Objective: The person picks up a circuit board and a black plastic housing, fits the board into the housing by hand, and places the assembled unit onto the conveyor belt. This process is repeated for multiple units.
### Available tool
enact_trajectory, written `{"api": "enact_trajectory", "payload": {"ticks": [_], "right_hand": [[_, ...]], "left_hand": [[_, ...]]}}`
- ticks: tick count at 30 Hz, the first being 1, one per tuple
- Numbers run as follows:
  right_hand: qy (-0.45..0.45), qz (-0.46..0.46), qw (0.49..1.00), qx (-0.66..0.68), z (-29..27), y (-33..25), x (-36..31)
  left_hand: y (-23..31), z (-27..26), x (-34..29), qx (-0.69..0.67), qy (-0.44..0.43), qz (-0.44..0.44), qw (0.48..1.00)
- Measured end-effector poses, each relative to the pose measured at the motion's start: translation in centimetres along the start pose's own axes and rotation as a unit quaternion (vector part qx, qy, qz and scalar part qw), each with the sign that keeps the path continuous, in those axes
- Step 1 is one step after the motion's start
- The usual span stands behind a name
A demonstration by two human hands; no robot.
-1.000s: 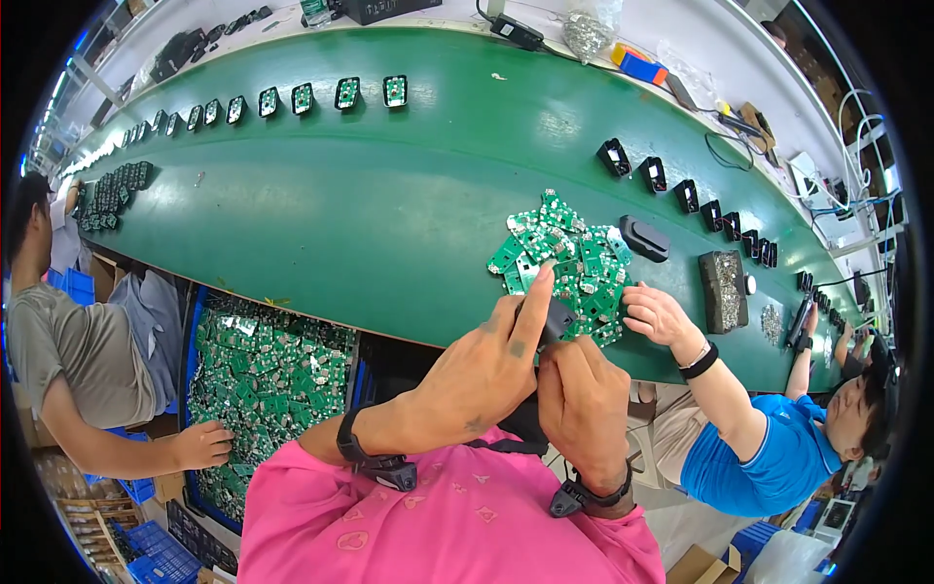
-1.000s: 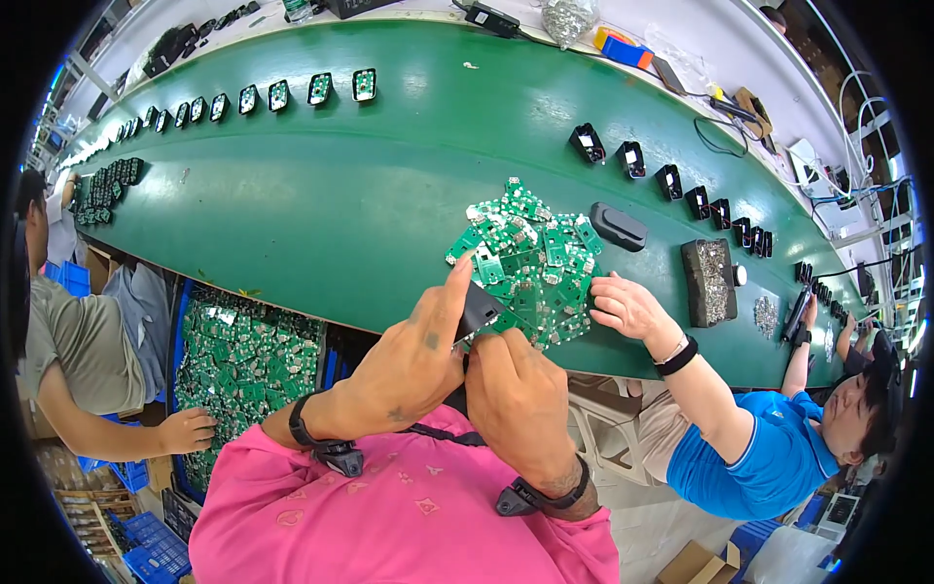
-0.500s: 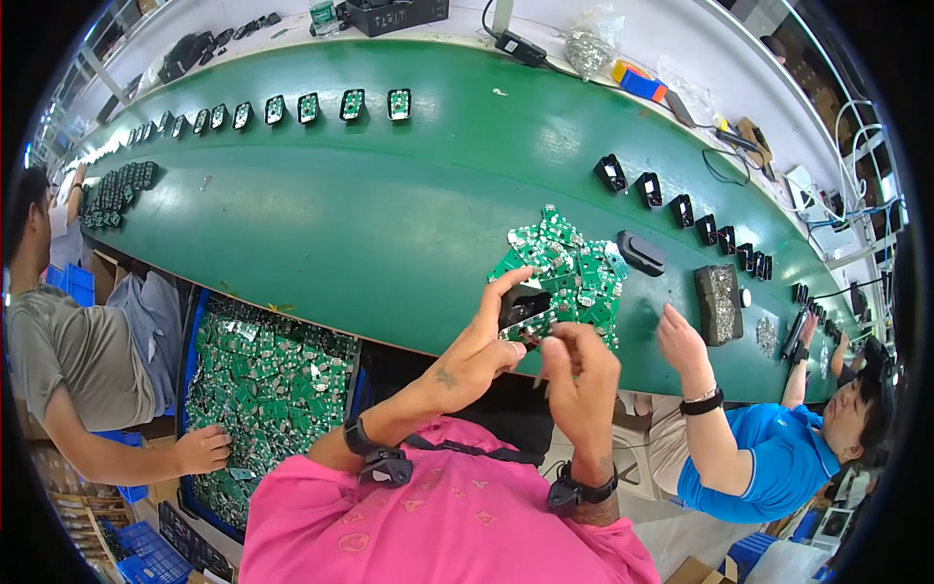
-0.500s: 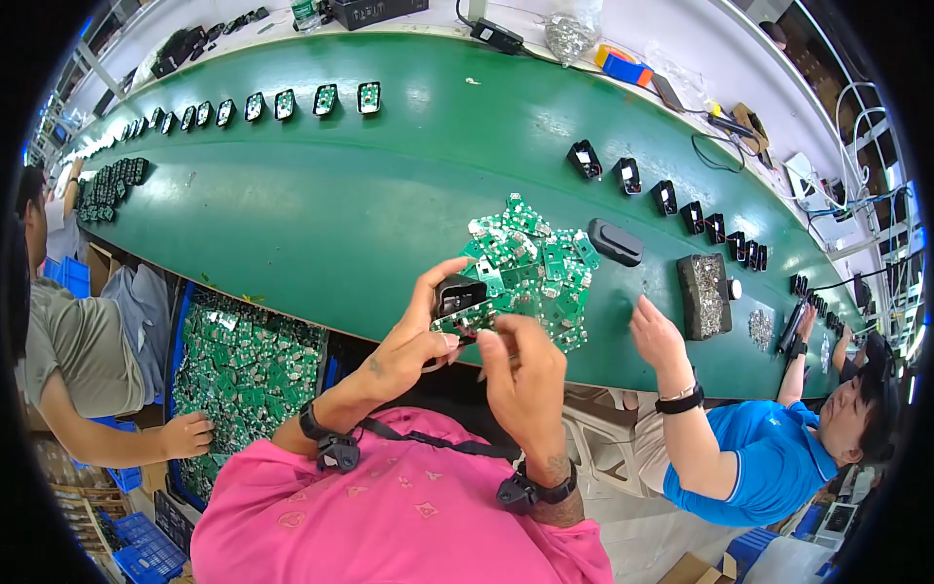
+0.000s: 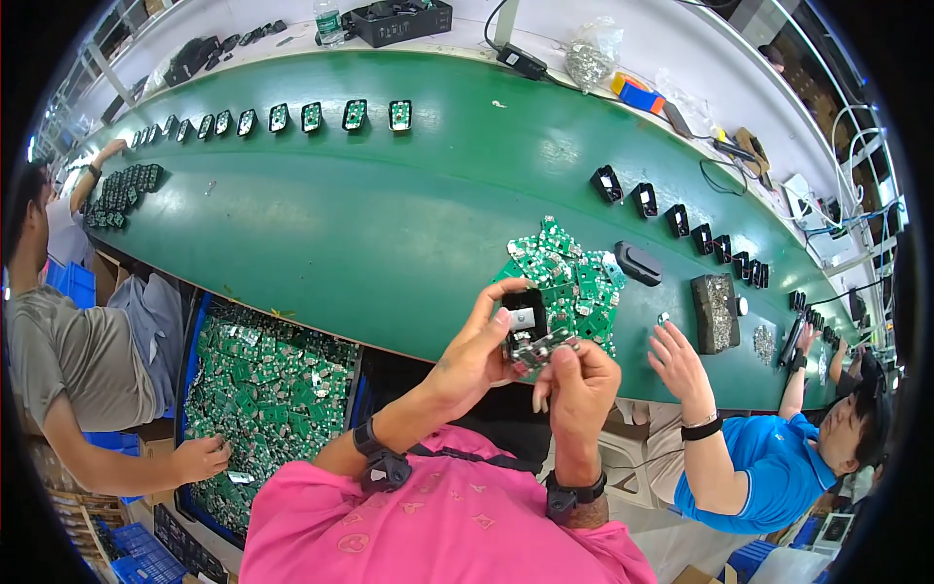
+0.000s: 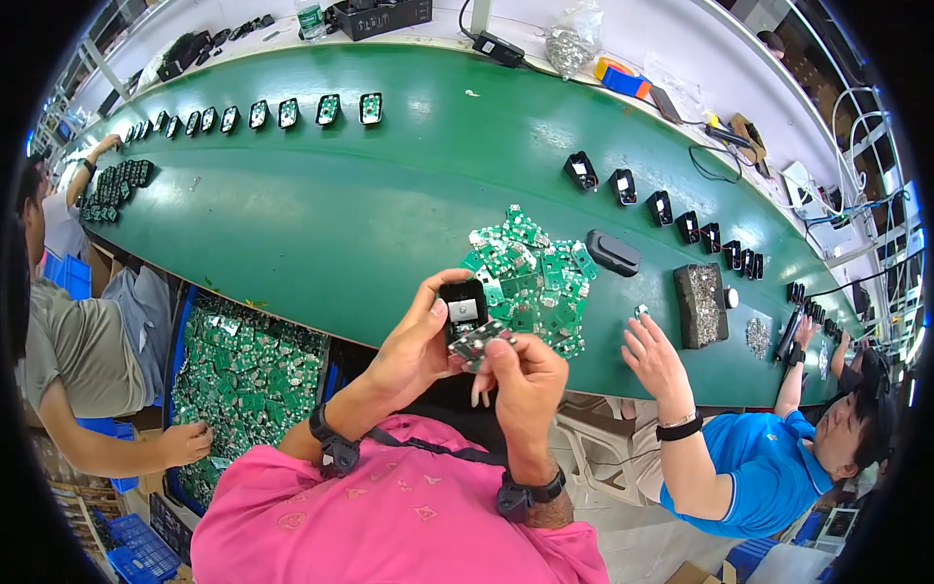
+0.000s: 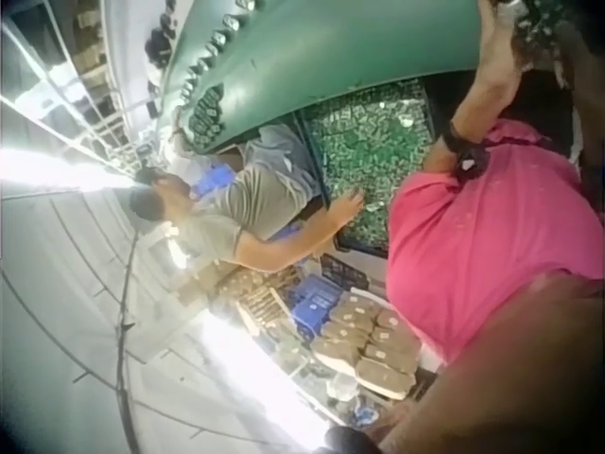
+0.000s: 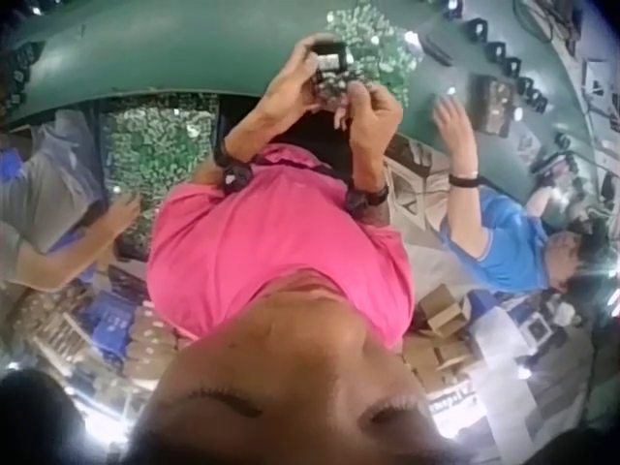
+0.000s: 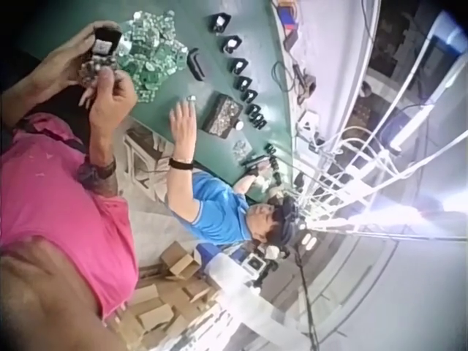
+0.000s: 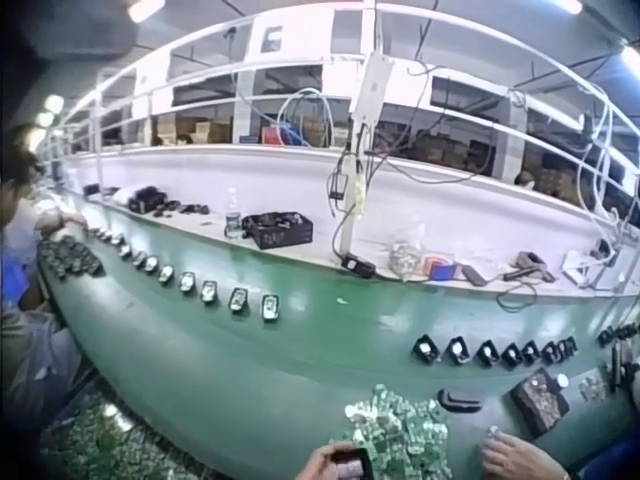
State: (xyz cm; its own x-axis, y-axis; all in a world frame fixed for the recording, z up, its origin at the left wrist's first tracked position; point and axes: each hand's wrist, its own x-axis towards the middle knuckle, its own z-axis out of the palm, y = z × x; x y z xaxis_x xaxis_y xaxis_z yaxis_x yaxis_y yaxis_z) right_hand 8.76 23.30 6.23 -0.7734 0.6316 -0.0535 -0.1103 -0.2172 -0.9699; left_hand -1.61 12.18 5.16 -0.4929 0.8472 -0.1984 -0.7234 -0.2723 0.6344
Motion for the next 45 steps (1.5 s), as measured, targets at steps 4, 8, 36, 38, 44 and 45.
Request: {"api": "enact_trajectory", "payload": {"ticks": [4,8,36,38,44,45], "right_hand": [[0.01,0.024,1.0,-0.006,-1.0,-1.4,0.7],[-0.021,0.029,0.996,-0.087,-0.9,-2.8,1.2],[0.003,-0.136,0.896,-0.423,-0.2,-2.2,1.0],[0.016,-0.131,0.892,-0.432,0.1,-1.7,1.0],[0.026,-0.174,0.892,-0.417,1.4,-0.3,1.4],[0.024,-0.153,0.897,-0.414,1.6,-0.4,1.5]], "left_hand": [[0.0,-0.6,0.2,0.099,0.004,0.017,0.995],[-1.4,-0.7,0.6,0.262,-0.038,0.147,0.953],[-0.3,0.8,-0.2,0.338,0.013,0.164,0.927],[-0.5,1.0,0.0,0.322,0.042,0.179,0.929],[-0.9,1.3,0.3,0.451,0.075,0.238,0.857],[-0.9,1.3,0.2,0.451,0.075,0.238,0.857]]}}
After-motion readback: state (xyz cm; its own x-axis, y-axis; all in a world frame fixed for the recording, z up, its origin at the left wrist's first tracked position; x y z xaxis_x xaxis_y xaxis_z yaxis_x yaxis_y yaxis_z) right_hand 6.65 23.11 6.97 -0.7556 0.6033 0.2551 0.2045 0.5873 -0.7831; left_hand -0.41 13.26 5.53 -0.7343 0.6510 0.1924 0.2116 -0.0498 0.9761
